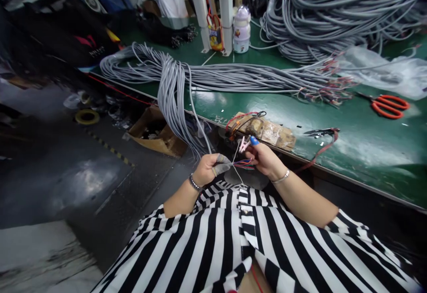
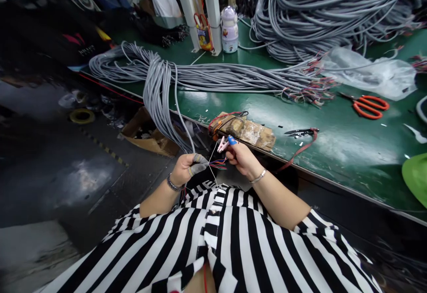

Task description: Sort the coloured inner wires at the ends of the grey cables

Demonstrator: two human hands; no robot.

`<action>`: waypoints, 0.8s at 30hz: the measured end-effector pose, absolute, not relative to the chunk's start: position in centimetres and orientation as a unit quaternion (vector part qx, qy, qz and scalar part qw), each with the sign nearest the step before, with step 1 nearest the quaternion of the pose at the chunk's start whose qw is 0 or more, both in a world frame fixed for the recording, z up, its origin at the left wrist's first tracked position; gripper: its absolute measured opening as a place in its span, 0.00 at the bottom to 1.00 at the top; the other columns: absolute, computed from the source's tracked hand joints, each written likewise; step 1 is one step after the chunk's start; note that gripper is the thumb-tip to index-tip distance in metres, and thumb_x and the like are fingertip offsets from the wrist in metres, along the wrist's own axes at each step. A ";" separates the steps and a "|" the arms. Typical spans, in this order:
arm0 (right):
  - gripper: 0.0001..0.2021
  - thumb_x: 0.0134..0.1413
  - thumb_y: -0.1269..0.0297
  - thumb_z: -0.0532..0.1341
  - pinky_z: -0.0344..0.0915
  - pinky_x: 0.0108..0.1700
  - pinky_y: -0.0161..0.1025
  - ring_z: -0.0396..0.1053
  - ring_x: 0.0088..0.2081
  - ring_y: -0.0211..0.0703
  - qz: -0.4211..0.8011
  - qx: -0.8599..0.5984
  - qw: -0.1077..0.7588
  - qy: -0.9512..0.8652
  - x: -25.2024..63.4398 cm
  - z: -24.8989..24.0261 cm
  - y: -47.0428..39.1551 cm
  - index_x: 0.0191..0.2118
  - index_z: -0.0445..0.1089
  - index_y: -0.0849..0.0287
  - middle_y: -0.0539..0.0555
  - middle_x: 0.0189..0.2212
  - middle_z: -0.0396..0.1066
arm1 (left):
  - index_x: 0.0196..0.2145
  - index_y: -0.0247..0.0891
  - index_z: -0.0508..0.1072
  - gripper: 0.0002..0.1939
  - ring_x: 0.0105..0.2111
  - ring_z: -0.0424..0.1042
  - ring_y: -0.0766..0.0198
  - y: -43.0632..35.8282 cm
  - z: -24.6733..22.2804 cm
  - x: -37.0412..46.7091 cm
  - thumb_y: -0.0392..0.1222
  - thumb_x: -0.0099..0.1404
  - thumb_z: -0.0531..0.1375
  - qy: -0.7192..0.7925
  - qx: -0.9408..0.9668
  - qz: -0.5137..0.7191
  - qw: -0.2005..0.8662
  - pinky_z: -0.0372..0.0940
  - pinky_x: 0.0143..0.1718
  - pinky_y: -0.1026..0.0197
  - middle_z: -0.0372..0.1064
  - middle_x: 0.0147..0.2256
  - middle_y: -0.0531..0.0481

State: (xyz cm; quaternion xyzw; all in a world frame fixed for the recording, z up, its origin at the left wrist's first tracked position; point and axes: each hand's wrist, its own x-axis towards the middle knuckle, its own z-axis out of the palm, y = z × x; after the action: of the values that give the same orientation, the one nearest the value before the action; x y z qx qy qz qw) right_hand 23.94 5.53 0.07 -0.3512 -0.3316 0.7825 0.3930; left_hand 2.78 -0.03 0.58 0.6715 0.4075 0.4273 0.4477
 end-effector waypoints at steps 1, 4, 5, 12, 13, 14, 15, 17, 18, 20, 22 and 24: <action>0.24 0.44 0.40 0.66 0.33 0.17 0.31 0.43 0.17 0.28 0.775 -0.354 0.391 -0.347 23.8 -0.1 5.6 0.29 0.68 0.60 0.46 0.19 0.61 | 0.29 0.31 0.77 0.18 0.24 0.70 0.67 0.2 0.6 3.0 0.53 0.59 0.66 0.411 0.667 0.430 0.449 0.66 0.27 0.67 0.74 0.24 0.48; 0.26 0.45 0.37 0.64 0.36 0.18 0.31 0.43 0.17 0.29 0.761 -0.362 0.391 -0.370 23.4 -0.7 5.6 0.27 0.69 0.60 0.44 0.15 0.55 | 0.29 0.31 0.77 0.19 0.23 0.69 0.68 0.9 0.3 3.5 0.54 0.58 0.66 0.419 0.655 0.438 0.452 0.66 0.27 0.67 0.73 0.24 0.48; 0.27 0.46 0.36 0.64 0.37 0.18 0.31 0.44 0.17 0.29 0.758 -0.364 0.395 -0.370 23.2 -0.8 5.5 0.27 0.70 0.60 0.45 0.15 0.55 | 0.28 0.31 0.76 0.19 0.23 0.69 0.68 1.1 0.2 3.6 0.54 0.58 0.66 0.420 0.652 0.438 0.454 0.66 0.27 0.67 0.73 0.24 0.48; 0.30 0.43 0.33 0.64 0.37 0.16 0.31 0.40 0.16 0.28 0.785 -0.340 0.417 -0.308 22.1 -0.2 5.4 0.30 0.71 0.61 0.44 0.15 0.55 | 0.28 0.31 0.76 0.20 0.24 0.69 0.68 1.3 -0.1 3.6 0.55 0.58 0.66 0.413 0.665 0.412 0.467 0.66 0.27 0.67 0.73 0.24 0.48; 0.29 0.43 0.34 0.64 0.37 0.16 0.30 0.39 0.16 0.27 0.791 -0.336 0.418 -0.295 22.1 -0.1 5.4 0.30 0.70 0.61 0.43 0.15 0.55 | 0.28 0.31 0.76 0.20 0.24 0.69 0.68 1.3 -0.2 3.5 0.55 0.58 0.65 0.412 0.669 0.408 0.465 0.66 0.28 0.67 0.73 0.24 0.48; 0.28 0.43 0.35 0.65 0.36 0.15 0.30 0.39 0.16 0.27 0.797 -0.332 0.418 -0.284 22.1 0.0 5.4 0.30 0.69 0.61 0.43 0.15 0.54 | 0.28 0.31 0.76 0.20 0.24 0.69 0.68 1.2 -0.2 3.5 0.55 0.59 0.65 0.411 0.674 0.404 0.462 0.66 0.28 0.67 0.73 0.24 0.48; 0.28 0.43 0.36 0.66 0.36 0.15 0.29 0.39 0.15 0.26 0.801 -0.329 0.418 -0.276 22.1 0.0 5.4 0.29 0.68 0.60 0.42 0.15 0.53 | 0.29 0.31 0.77 0.20 0.24 0.70 0.67 1.2 -0.3 3.5 0.55 0.59 0.65 0.408 0.679 0.402 0.459 0.66 0.28 0.67 0.73 0.24 0.48; 0.27 0.42 0.37 0.67 0.37 0.14 0.29 0.39 0.15 0.26 0.803 -0.329 0.420 -0.266 22.1 0.0 5.4 0.29 0.67 0.60 0.41 0.14 0.52 | 0.29 0.31 0.77 0.19 0.24 0.70 0.68 1.2 -0.6 3.5 0.54 0.61 0.64 0.402 0.688 0.398 0.455 0.66 0.28 0.67 0.73 0.25 0.47; 0.27 0.41 0.37 0.68 0.37 0.14 0.28 0.40 0.15 0.26 0.802 -0.332 0.422 -0.262 22.0 0.0 5.4 0.29 0.67 0.60 0.41 0.14 0.52 | 0.29 0.31 0.77 0.19 0.24 0.70 0.68 1.1 -0.7 3.5 0.54 0.61 0.64 0.400 0.691 0.397 0.453 0.66 0.28 0.67 0.73 0.25 0.47; 0.27 0.41 0.37 0.68 0.38 0.14 0.27 0.41 0.15 0.25 0.799 -0.336 0.427 -0.258 21.9 -0.1 5.3 0.29 0.67 0.61 0.42 0.15 0.54 | 0.29 0.31 0.77 0.20 0.24 0.70 0.68 1.0 -0.9 3.3 0.54 0.61 0.63 0.400 0.694 0.394 0.450 0.66 0.28 0.67 0.73 0.24 0.48; 0.28 0.41 0.35 0.67 0.39 0.14 0.27 0.44 0.16 0.26 0.797 -0.338 0.433 -0.250 21.9 -0.2 5.2 0.28 0.67 0.60 0.45 0.18 0.60 | 0.29 0.31 0.77 0.20 0.24 0.70 0.68 0.8 -0.9 3.0 0.55 0.61 0.63 0.401 0.697 0.390 0.449 0.66 0.27 0.67 0.73 0.24 0.48; 0.29 0.41 0.33 0.65 0.38 0.14 0.27 0.45 0.16 0.26 0.803 -0.337 0.430 -0.237 22.0 -0.3 5.1 0.29 0.67 0.60 0.48 0.22 0.66 | 0.30 0.31 0.77 0.19 0.24 0.71 0.67 0.5 -0.8 2.6 0.54 0.62 0.63 0.397 0.707 0.381 0.444 0.66 0.28 0.67 0.74 0.25 0.48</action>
State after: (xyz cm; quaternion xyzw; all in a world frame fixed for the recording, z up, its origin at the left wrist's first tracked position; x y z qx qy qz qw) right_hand 21.95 5.10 -0.34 -0.3373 -0.2367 0.8033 0.4300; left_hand 2.57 0.47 -0.81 0.7074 0.3969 0.3808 0.4438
